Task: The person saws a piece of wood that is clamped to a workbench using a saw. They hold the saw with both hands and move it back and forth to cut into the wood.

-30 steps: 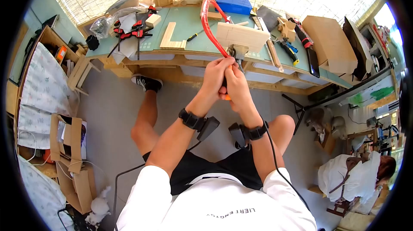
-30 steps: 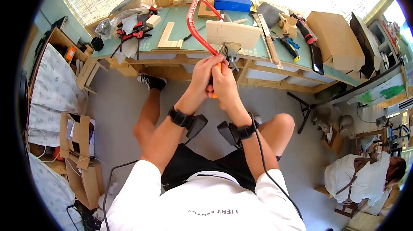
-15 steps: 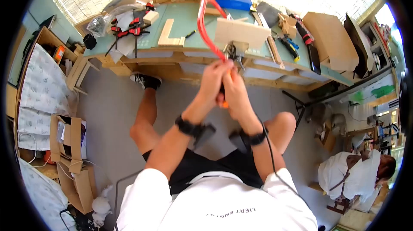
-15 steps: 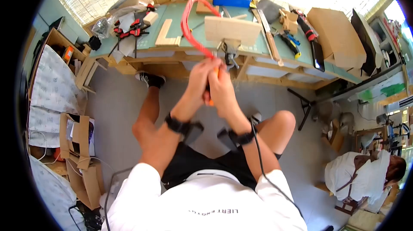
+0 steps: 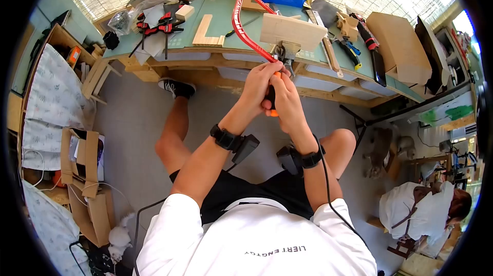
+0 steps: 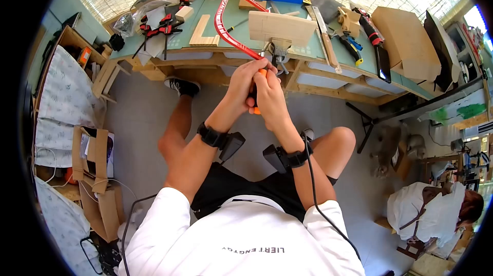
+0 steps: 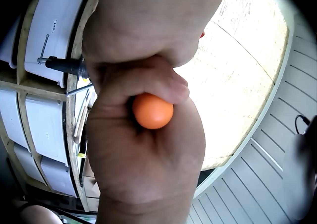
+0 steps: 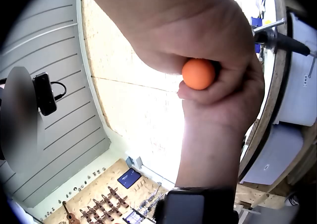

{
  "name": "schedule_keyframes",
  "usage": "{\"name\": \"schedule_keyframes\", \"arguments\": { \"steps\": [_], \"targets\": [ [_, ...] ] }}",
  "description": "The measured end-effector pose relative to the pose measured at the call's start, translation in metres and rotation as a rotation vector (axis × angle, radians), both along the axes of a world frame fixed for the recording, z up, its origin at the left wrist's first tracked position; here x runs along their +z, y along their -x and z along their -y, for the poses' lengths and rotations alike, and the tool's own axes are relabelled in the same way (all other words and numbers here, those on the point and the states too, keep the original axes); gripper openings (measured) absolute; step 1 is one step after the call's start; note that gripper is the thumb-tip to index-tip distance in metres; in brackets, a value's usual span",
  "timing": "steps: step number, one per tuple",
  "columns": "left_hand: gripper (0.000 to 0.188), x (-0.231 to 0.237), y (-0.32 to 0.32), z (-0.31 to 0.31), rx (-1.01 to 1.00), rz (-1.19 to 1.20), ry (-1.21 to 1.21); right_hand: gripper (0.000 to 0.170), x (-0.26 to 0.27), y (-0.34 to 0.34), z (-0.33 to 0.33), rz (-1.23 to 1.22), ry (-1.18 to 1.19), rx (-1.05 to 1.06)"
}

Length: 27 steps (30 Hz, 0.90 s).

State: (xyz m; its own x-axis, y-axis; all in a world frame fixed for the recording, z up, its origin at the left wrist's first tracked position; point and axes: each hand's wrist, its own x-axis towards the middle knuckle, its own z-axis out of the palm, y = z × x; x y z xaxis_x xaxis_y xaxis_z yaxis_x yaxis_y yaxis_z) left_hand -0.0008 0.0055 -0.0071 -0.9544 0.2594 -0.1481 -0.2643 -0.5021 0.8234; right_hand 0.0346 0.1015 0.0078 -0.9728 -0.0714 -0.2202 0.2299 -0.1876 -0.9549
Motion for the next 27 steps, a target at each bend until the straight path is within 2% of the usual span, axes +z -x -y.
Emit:
{"name": "schedule_keyframes", "arguments": {
  "steps": [1, 3, 9, 13, 15, 17, 18, 19, 21, 22, 25, 26, 27],
  "targets": [
    [0.029, 0.002, 0.0, 0.001, 0.0, 0.001, 0.0, 0.017, 0.001, -0.004, 0.002, 0.001, 0.0, 0.0],
    [0.025, 0.002, -0.004, 0.004, -0.005, 0.029, -0.082, 0.015, 0.001, -0.013, 0.008, 0.005, 0.264, -0.039],
    [0.027, 0.004, -0.029, 0.008, -0.024, 0.095, -0.084, 0.015, 0.002, -0.042, 0.013, 0.114, 0.469, -0.067],
    [0.03, -0.002, -0.021, 0.007, -0.125, 0.087, -0.062, 0.015, 0.001, -0.031, 0.009, 0.063, 0.366, -0.047],
    [0.03, -0.005, -0.012, 0.008, -0.068, 0.095, -0.066, 0.018, 0.004, -0.02, 0.011, 0.076, 0.145, -0.05],
    [0.027, -0.006, 0.011, 0.014, -0.13, 0.069, -0.072, 0.021, -0.012, 0.01, 0.014, -0.025, 0.086, -0.046],
    [0.027, 0.002, 0.017, 0.013, -0.084, 0.084, -0.041, 0.023, 0.0, 0.016, 0.012, 0.032, 0.029, -0.015],
    [0.027, 0.0, 0.015, 0.007, -0.088, 0.084, -0.049, 0.023, 0.0, 0.01, 0.009, 0.032, 0.02, -0.019],
    [0.03, -0.014, 0.002, -0.007, 0.139, -0.062, 0.008, 0.026, -0.001, -0.004, 0.006, 0.026, 0.042, -0.033],
    [0.03, -0.016, -0.016, -0.011, 0.171, -0.053, 0.039, 0.026, 0.005, 0.007, 0.006, 0.004, 0.031, -0.026],
    [0.029, 0.0, 0.0, 0.001, 0.063, 0.062, -0.004, 0.024, 0.001, 0.003, 0.006, 0.041, 0.049, -0.011],
    [0.029, -0.007, 0.001, -0.006, 0.107, 0.047, -0.041, 0.022, 0.003, 0.0, 0.005, 0.044, 0.011, -0.015],
    [0.03, 0.011, 0.004, 0.003, 0.004, 0.115, 0.015, 0.022, 0.002, 0.015, 0.004, 0.052, 0.082, 0.007]
  ]
}}
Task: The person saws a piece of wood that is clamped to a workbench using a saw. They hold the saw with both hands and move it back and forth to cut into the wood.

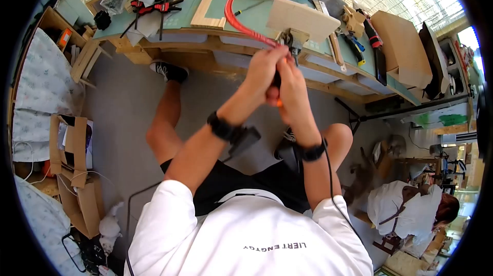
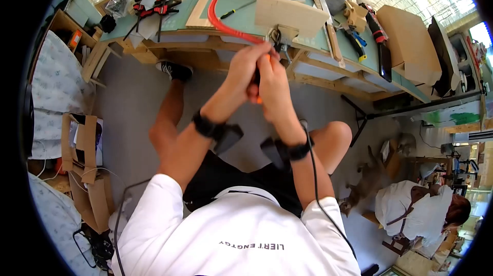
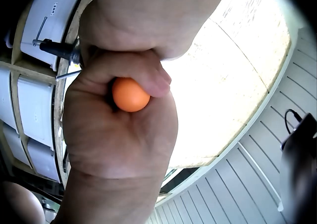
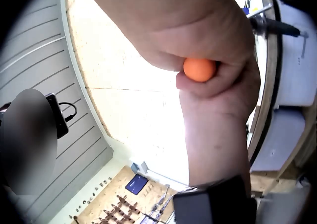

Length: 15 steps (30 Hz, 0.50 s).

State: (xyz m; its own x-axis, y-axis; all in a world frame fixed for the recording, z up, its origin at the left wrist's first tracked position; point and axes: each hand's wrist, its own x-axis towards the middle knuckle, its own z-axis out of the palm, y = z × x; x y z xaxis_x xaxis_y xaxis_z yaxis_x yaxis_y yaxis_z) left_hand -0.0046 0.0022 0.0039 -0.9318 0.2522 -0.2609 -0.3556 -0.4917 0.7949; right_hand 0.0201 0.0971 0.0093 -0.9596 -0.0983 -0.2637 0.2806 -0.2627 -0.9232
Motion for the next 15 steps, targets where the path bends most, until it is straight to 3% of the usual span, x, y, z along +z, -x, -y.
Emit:
{"name": "schedule_keyframes", "arguments": {
  "steps": [3, 5, 6, 8, 10, 13, 15],
  "targets": [
    [0.029, -0.013, -0.005, -0.01, 0.055, -0.052, -0.001, 0.023, -0.002, -0.014, 0.0, -0.019, 0.029, -0.003],
    [0.029, -0.041, -0.007, -0.026, 0.286, -0.208, 0.025, 0.023, -0.004, -0.029, 0.003, -0.013, -0.041, -0.043],
    [0.029, -0.033, -0.004, -0.018, 0.285, -0.21, 0.025, 0.023, -0.003, -0.022, 0.004, -0.015, -0.04, -0.044],
    [0.03, -0.009, 0.001, 0.002, 0.008, -0.001, 0.002, 0.023, -0.002, -0.004, 0.005, -0.009, 0.032, -0.032],
    [0.03, -0.006, 0.003, -0.001, 0.025, -0.034, 0.017, 0.024, -0.002, -0.001, 0.0, -0.019, 0.061, 0.03],
    [0.029, -0.023, -0.016, -0.016, 0.219, -0.191, 0.05, 0.022, -0.004, -0.033, -0.002, 0.003, 0.012, 0.009],
    [0.029, -0.012, -0.007, -0.004, 0.155, -0.129, 0.025, 0.021, -0.004, -0.018, 0.005, -0.012, 0.038, -0.014]
  ]
}}
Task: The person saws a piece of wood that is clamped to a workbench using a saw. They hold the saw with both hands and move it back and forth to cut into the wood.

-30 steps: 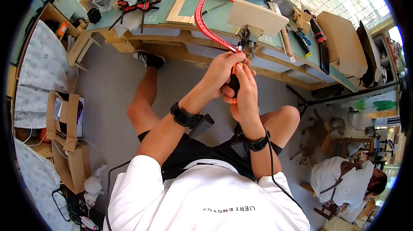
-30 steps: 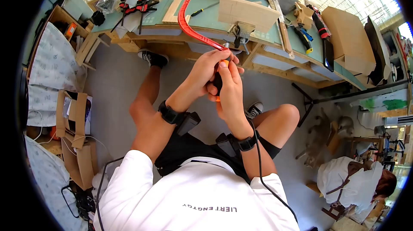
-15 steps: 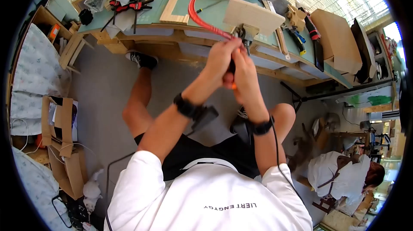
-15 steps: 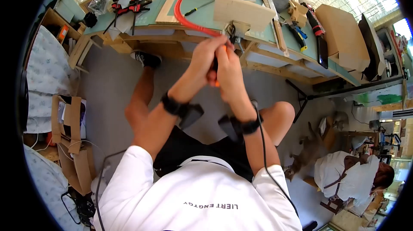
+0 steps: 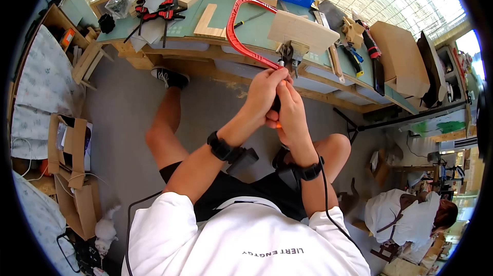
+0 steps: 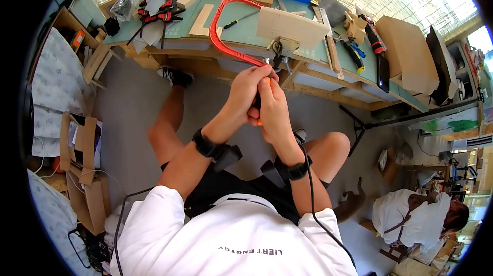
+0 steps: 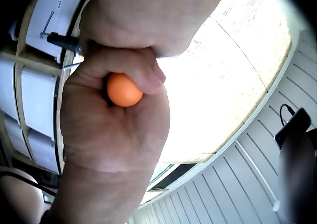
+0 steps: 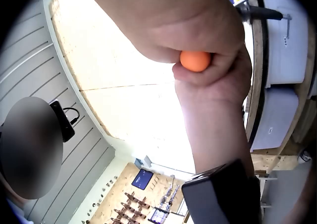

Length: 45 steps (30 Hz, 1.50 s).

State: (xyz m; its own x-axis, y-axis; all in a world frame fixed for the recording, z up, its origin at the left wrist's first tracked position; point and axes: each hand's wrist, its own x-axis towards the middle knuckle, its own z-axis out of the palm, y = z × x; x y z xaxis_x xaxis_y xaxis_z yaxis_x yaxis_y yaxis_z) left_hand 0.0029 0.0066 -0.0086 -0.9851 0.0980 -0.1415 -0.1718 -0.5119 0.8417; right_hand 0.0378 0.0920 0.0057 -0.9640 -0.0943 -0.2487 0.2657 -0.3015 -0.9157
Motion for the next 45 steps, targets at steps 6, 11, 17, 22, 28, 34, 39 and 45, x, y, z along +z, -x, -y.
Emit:
{"name": "schedule_keyframes", "arguments": {
  "steps": [6, 11, 17, 22, 28, 34, 39, 45],
  "targets": [
    [0.029, 0.004, -0.009, -0.004, -0.01, 0.011, 0.039, 0.021, 0.006, -0.01, -0.006, 0.033, 0.008, 0.046],
    [0.028, 0.011, 0.005, 0.01, -0.171, 0.107, 0.028, 0.024, 0.003, 0.026, -0.003, -0.013, 0.062, 0.046],
    [0.029, -0.009, -0.006, 0.0, -0.022, 0.025, 0.08, 0.024, -0.004, -0.009, 0.0, 0.031, 0.016, -0.013],
    [0.03, 0.01, 0.008, 0.004, -0.07, 0.083, 0.055, 0.025, 0.002, 0.013, -0.002, -0.001, 0.071, 0.042],
    [0.029, 0.013, 0.006, 0.018, -0.155, 0.109, 0.088, 0.022, -0.008, 0.017, 0.009, -0.024, 0.122, -0.002],
    [0.028, -0.021, 0.003, -0.002, 0.005, -0.05, 0.068, 0.023, -0.007, -0.013, -0.001, 0.021, 0.064, 0.054],
    [0.028, 0.014, 0.012, 0.012, -0.157, 0.122, 0.066, 0.02, -0.008, 0.024, -0.002, -0.025, 0.104, 0.033],
    [0.03, -0.018, -0.002, -0.001, 0.04, 0.004, 0.064, 0.025, -0.007, -0.009, 0.004, 0.033, 0.072, 0.014]
  ]
}}
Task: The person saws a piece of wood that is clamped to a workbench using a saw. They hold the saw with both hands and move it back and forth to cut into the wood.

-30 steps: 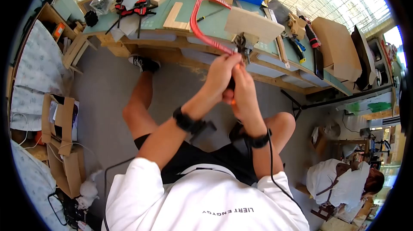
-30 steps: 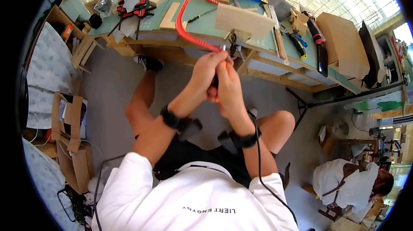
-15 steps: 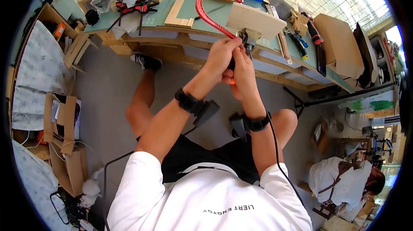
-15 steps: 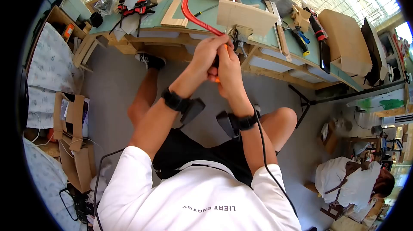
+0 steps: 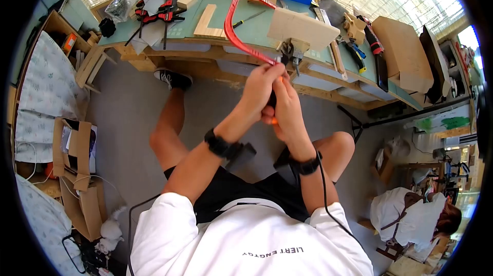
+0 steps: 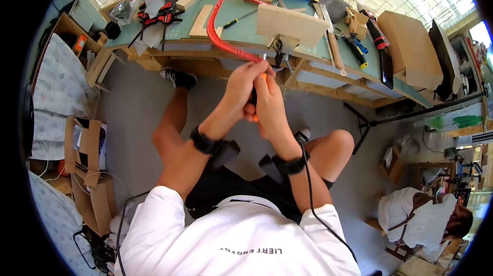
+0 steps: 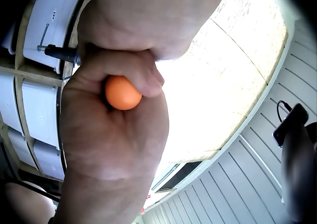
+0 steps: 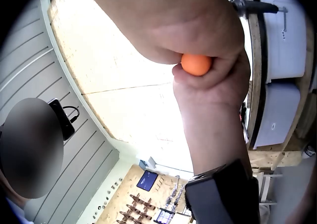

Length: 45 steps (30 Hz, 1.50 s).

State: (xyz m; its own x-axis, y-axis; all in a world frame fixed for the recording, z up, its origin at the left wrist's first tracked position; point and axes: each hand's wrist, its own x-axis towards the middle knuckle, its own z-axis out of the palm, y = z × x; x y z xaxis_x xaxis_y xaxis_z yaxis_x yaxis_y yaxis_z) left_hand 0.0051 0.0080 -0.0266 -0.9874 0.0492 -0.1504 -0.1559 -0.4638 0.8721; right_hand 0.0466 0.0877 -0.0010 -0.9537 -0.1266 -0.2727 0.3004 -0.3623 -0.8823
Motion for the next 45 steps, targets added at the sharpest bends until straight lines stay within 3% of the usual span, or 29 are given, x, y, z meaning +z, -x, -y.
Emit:
{"name": "schedule_keyframes", "arguments": {
  "steps": [3, 6, 8, 15, 18, 23, 28, 32, 34, 38, 40, 42, 45],
  "targets": [
    [0.03, 0.025, 0.021, 0.006, -0.104, 0.025, -0.025, 0.023, -0.001, 0.037, -0.003, -0.052, 0.022, 0.023],
    [0.029, 0.027, 0.005, 0.006, -0.088, 0.064, 0.051, 0.024, 0.004, 0.017, -0.007, -0.011, 0.024, 0.026],
    [0.029, 0.006, 0.0, 0.002, -0.033, -0.071, 0.037, 0.028, 0.002, -0.006, -0.003, 0.01, 0.025, 0.001],
    [0.03, 0.037, 0.011, 0.009, -0.143, 0.152, 0.016, 0.024, 0.008, 0.026, -0.005, -0.039, 0.01, 0.018],
    [0.03, 0.01, -0.005, 0.001, -0.023, -0.057, 0.067, 0.027, 0.006, -0.004, -0.002, 0.013, 0.021, -0.009],
    [0.031, 0.036, 0.012, 0.016, -0.174, 0.135, 0.079, 0.026, -0.004, 0.032, -0.003, -0.056, 0.025, 0.024],
    [0.029, 0.02, -0.005, 0.005, -0.059, 0.033, 0.055, 0.026, 0.008, -0.004, -0.003, 0.009, 0.022, -0.015],
    [0.029, 0.024, 0.005, 0.01, -0.072, 0.005, 0.071, 0.028, -0.006, 0.024, -0.006, -0.007, 0.037, 0.02],
    [0.029, 0.038, 0.008, 0.012, -0.151, 0.156, 0.045, 0.028, -0.005, 0.027, -0.007, -0.041, 0.071, 0.063],
    [0.032, 0.002, -0.005, -0.002, 0.001, -0.083, 0.086, 0.027, -0.001, 0.0, -0.009, -0.041, 0.074, 0.064],
    [0.031, 0.008, -0.001, 0.0, 0.04, -0.106, 0.096, 0.026, 0.0, -0.002, -0.003, 0.001, 0.059, 0.031],
    [0.031, 0.022, 0.008, 0.01, -0.105, 0.031, 0.071, 0.025, 0.001, 0.012, 0.0, 0.016, 0.07, -0.003],
    [0.03, 0.035, 0.005, 0.011, -0.105, 0.058, 0.12, 0.023, 0.0, 0.023, -0.004, -0.007, 0.157, 0.037]
  ]
}}
